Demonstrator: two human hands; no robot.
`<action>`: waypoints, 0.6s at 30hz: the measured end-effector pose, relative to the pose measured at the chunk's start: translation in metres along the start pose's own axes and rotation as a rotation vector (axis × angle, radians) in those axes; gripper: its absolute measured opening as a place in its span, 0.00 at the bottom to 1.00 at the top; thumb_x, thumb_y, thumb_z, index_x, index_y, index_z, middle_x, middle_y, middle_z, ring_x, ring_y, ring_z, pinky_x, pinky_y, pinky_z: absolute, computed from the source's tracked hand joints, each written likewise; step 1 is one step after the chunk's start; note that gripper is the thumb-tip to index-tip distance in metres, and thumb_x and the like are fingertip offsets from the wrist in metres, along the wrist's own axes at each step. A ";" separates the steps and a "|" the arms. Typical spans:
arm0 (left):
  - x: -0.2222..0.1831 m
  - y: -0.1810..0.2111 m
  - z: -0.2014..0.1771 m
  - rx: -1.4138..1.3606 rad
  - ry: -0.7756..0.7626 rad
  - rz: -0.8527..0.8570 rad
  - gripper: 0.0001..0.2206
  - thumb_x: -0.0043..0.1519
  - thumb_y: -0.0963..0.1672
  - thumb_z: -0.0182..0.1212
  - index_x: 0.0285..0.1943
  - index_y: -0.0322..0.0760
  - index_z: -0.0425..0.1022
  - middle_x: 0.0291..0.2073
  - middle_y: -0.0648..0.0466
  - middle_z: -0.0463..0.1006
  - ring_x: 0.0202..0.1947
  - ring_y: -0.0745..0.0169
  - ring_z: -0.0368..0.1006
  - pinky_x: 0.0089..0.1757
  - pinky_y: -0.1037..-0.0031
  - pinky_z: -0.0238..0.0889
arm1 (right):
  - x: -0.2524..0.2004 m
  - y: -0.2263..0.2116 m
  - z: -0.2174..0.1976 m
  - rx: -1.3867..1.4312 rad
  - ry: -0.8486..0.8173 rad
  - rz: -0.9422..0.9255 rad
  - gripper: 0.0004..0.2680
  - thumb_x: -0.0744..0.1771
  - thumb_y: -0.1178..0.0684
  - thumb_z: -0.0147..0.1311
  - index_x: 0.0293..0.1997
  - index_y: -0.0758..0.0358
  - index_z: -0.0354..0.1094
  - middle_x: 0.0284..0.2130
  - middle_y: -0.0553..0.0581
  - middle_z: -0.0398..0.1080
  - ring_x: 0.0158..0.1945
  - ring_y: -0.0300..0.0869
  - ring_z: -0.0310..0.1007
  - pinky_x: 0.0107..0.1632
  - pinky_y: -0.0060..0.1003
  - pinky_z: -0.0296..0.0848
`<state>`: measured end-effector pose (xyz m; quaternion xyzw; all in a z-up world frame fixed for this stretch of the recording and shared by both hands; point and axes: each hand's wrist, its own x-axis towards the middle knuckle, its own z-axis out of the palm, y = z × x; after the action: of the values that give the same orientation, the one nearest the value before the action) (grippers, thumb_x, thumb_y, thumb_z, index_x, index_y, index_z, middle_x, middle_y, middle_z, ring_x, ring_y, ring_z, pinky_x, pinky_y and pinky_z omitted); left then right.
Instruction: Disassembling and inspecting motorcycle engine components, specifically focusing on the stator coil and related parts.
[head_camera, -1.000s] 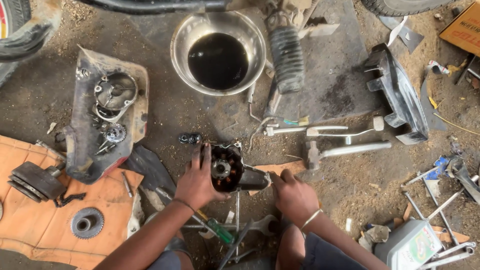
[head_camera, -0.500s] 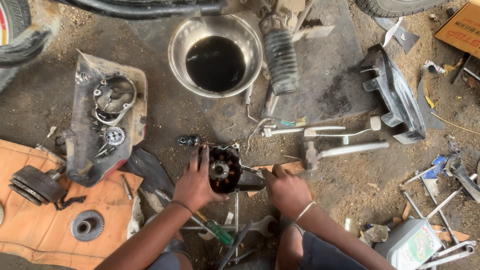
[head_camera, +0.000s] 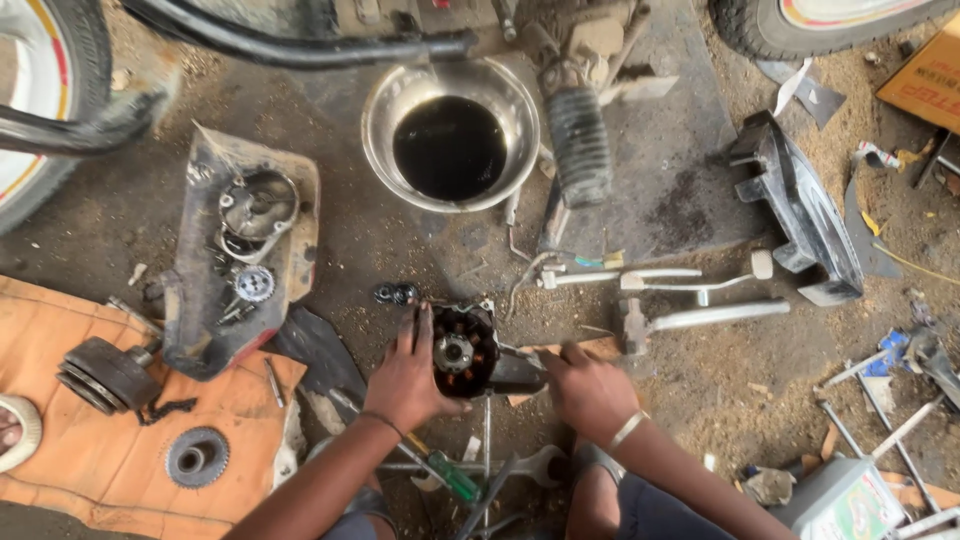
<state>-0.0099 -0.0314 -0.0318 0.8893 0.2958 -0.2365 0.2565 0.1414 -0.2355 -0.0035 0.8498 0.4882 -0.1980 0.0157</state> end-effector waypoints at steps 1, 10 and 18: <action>0.001 0.001 0.001 -0.012 0.002 0.003 0.74 0.31 0.64 0.79 0.78 0.37 0.25 0.75 0.38 0.37 0.68 0.31 0.54 0.56 0.57 0.68 | -0.002 0.004 -0.001 0.010 0.071 -0.034 0.12 0.65 0.52 0.51 0.54 0.55 0.70 0.41 0.59 0.70 0.35 0.48 0.78 0.30 0.40 0.81; -0.003 0.001 -0.001 0.010 0.010 0.016 0.72 0.32 0.64 0.78 0.79 0.43 0.26 0.75 0.38 0.35 0.66 0.31 0.56 0.60 0.53 0.61 | 0.026 0.000 0.023 -0.071 0.196 -0.173 0.12 0.65 0.54 0.51 0.53 0.56 0.71 0.42 0.60 0.71 0.41 0.52 0.79 0.35 0.41 0.82; -0.011 0.007 -0.014 -0.042 -0.020 -0.006 0.72 0.32 0.63 0.78 0.80 0.47 0.23 0.77 0.43 0.28 0.68 0.32 0.54 0.61 0.52 0.59 | 0.014 -0.009 -0.001 -0.026 -0.055 -0.017 0.14 0.68 0.53 0.46 0.61 0.54 0.66 0.48 0.60 0.69 0.36 0.46 0.79 0.31 0.36 0.82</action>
<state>-0.0091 -0.0327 -0.0130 0.8804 0.3005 -0.2401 0.2773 0.1405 -0.2189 -0.0065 0.8397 0.4971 -0.2153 0.0385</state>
